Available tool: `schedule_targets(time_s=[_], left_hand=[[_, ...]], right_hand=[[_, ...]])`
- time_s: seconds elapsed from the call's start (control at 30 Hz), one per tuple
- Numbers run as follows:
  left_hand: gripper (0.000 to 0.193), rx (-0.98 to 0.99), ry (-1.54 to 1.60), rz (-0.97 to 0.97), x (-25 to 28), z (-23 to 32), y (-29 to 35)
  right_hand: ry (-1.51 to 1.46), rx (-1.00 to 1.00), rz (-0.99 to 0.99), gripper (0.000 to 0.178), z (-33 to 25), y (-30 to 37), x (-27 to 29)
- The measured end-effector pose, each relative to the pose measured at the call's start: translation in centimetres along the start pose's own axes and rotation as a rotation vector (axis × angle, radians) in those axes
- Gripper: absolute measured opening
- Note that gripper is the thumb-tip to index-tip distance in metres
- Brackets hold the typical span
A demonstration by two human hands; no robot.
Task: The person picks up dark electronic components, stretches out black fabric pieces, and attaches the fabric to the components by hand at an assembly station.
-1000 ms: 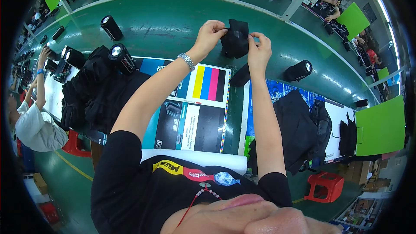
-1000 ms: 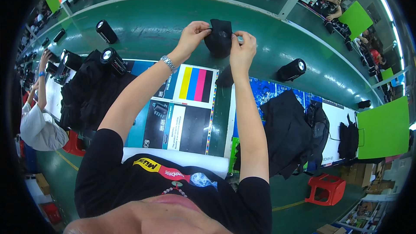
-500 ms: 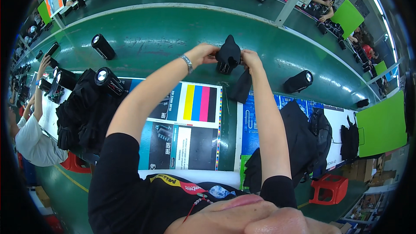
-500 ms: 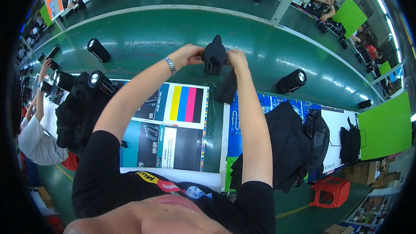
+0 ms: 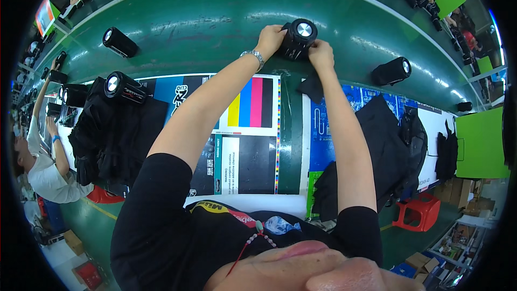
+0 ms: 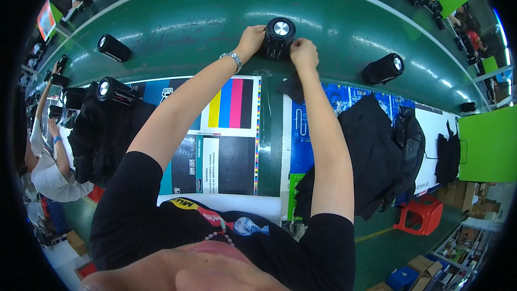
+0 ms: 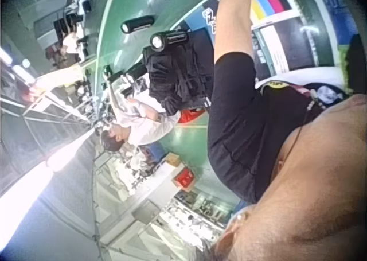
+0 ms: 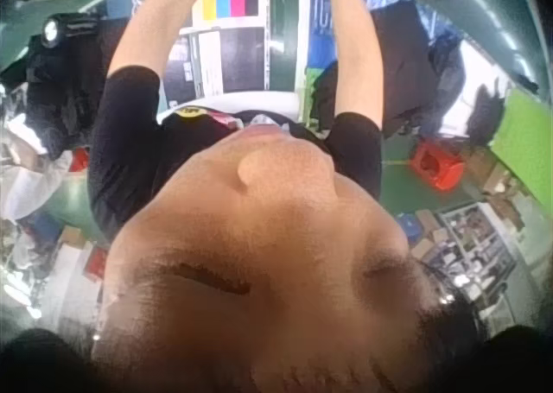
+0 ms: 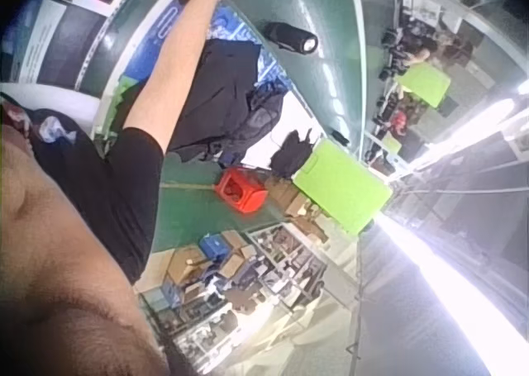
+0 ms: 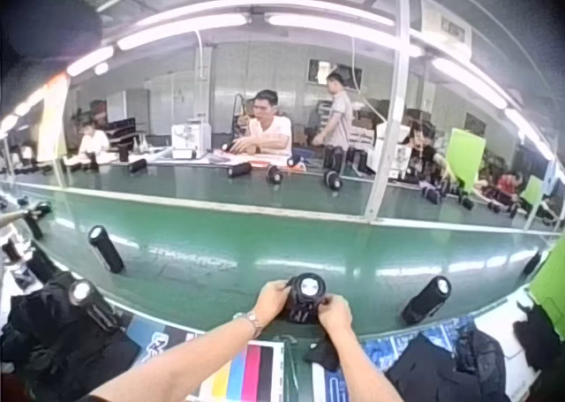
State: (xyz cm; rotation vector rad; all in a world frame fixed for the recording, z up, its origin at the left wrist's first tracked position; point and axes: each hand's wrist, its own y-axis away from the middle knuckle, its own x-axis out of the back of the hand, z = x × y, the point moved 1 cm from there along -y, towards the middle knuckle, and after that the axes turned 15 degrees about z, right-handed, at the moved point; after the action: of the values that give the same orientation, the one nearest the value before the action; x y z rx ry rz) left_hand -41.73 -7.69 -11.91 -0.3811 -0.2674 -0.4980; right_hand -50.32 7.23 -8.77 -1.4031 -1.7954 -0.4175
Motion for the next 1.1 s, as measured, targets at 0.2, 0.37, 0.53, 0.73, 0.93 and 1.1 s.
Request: schedule_targets(time_s=[0.2,0.37,0.53,0.73,0.93,1.1], left_hand=[[0.033,-0.219,0.129,0.197,-0.5,-0.2,-0.5],[0.075,0.337,0.823,-0.069,0.8,7.0,1.2],[0.082,0.622,1.478,-0.039,5.8,6.9,1.0],[0.056,0.388,0.716,0.21,13.1,6.5,0.2],[0.032,-0.101,0.35,-0.068,13.3,10.1,0.7],[0.028,0.005,0.145,-0.211,10.1,8.3,-0.1]], right_hand=[[0.057,-0.071,-0.103,0.017,0.5,-1.6,-0.1],[-0.095,-0.096,-0.017,0.027,1.5,-1.9,-1.5],[-1.201,-0.401,-0.402,0.051,-5.7,7.2,3.8],[-0.561,0.411,0.42,0.066,-8.3,5.3,6.8],[-0.202,0.678,0.404,0.064,-8.8,7.6,4.8],[-0.222,0.638,0.376,0.061,-7.6,8.0,5.3]])
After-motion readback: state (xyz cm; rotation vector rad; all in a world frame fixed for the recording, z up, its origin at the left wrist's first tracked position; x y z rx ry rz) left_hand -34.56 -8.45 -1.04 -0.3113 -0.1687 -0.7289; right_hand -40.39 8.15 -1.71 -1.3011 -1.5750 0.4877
